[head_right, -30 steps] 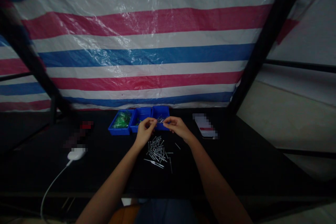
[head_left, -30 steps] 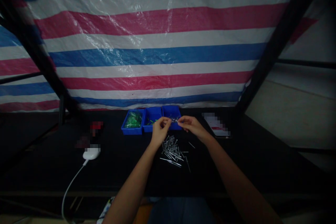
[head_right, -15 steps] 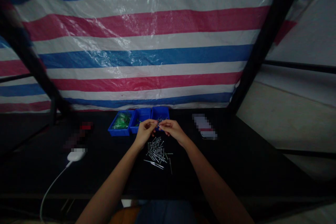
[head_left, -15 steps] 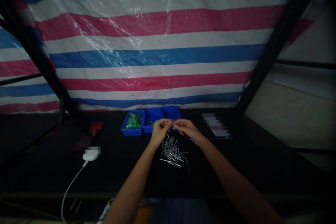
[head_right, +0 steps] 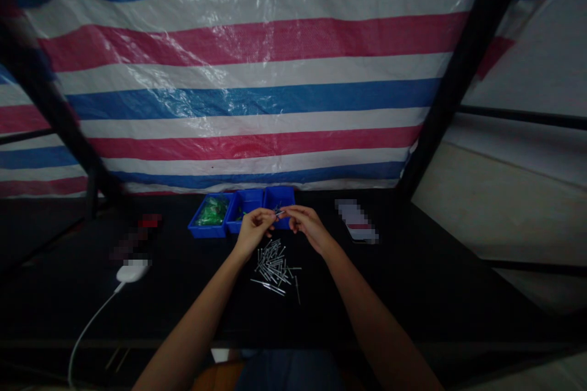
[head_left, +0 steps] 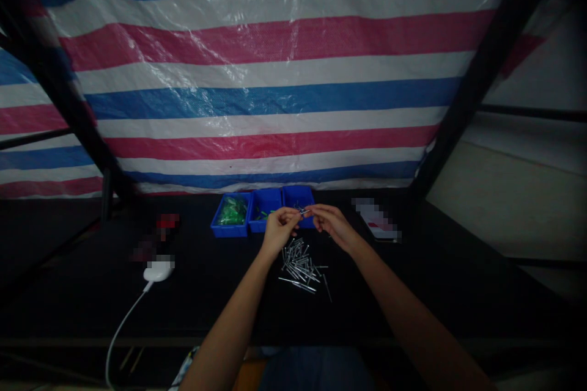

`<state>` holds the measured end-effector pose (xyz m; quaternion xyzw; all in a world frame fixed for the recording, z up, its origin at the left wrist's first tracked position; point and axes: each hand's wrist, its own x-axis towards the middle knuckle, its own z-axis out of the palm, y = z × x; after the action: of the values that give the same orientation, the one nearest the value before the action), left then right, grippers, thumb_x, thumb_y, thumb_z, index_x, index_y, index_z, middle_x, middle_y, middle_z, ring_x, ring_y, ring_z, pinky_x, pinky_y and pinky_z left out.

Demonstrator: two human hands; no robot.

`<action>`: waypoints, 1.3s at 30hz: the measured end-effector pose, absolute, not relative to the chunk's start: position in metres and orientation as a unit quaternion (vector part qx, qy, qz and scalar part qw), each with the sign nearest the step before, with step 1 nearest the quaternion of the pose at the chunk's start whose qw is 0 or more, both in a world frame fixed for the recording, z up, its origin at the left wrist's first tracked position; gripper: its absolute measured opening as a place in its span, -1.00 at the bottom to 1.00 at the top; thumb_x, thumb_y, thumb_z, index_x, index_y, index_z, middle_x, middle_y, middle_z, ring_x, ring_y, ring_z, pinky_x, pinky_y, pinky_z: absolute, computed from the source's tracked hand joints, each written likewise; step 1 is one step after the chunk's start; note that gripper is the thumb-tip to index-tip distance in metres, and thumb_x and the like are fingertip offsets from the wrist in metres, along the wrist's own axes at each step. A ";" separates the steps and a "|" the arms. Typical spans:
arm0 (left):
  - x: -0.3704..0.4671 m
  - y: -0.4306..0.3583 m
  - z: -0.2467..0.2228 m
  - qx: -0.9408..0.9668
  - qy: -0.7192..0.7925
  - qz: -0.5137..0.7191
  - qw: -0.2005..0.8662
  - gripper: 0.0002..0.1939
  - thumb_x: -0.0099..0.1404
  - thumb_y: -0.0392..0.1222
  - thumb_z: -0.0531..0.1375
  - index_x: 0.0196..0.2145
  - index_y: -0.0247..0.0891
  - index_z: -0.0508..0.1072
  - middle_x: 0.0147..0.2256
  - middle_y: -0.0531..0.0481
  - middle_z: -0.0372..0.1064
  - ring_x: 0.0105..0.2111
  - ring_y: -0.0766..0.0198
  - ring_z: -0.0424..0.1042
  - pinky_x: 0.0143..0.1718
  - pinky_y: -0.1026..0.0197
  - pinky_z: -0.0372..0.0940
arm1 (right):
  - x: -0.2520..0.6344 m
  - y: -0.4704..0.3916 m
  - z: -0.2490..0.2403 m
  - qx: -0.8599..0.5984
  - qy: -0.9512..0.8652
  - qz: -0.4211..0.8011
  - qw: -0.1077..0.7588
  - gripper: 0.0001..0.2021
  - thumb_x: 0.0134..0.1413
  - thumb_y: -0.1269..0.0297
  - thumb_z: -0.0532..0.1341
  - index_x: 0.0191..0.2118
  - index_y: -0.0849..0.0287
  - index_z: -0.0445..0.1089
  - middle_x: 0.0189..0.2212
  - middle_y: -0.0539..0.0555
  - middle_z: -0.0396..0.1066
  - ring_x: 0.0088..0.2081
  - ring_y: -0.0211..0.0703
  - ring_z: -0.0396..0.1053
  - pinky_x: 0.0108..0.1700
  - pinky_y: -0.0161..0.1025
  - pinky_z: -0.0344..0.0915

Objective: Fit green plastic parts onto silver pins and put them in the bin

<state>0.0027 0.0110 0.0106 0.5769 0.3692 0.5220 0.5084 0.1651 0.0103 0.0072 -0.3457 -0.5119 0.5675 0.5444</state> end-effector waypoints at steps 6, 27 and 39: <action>0.004 0.007 0.013 0.571 0.351 0.506 0.543 -0.64 -0.05 -0.06 0.29 -0.36 -0.39 0.41 -0.51 -0.03 0.40 -0.56 0.38 0.37 -0.62 0.40 0.24 | 0.164 0.008 0.007 -0.326 -0.515 0.577 0.544 -0.78 -0.21 0.32 0.28 -0.32 0.17 0.49 -0.44 0.03 0.44 -0.57 -0.38 0.20 -0.56 -0.37 0.08; 0.005 0.010 0.008 0.641 0.343 0.516 0.452 -0.71 0.04 -0.12 0.23 -0.31 -0.36 0.43 -0.43 -0.05 0.41 -0.54 0.38 0.32 -0.60 0.36 0.28 | 0.160 0.008 0.007 -0.348 -0.567 0.539 0.516 -0.78 -0.15 0.13 0.27 -0.46 0.20 0.43 -0.60 -0.03 0.33 -0.61 -0.39 0.18 -0.61 -0.41 0.06; 0.001 0.009 0.014 0.612 0.356 0.536 0.460 -0.63 0.04 -0.11 0.23 -0.19 -0.35 0.44 -0.39 -0.09 0.45 -0.54 0.36 0.35 -0.57 0.35 0.25 | 0.154 0.009 0.002 -0.373 -0.632 0.502 0.458 -0.71 -0.14 0.05 0.23 -0.49 0.22 0.39 -0.58 -0.01 0.37 -0.69 -0.42 0.11 -0.68 -0.42 0.01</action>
<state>0.0015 0.0088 0.0140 0.6122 0.3564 0.5357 0.4595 0.1539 0.0091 0.0018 -0.3731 -0.6321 0.5016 0.4578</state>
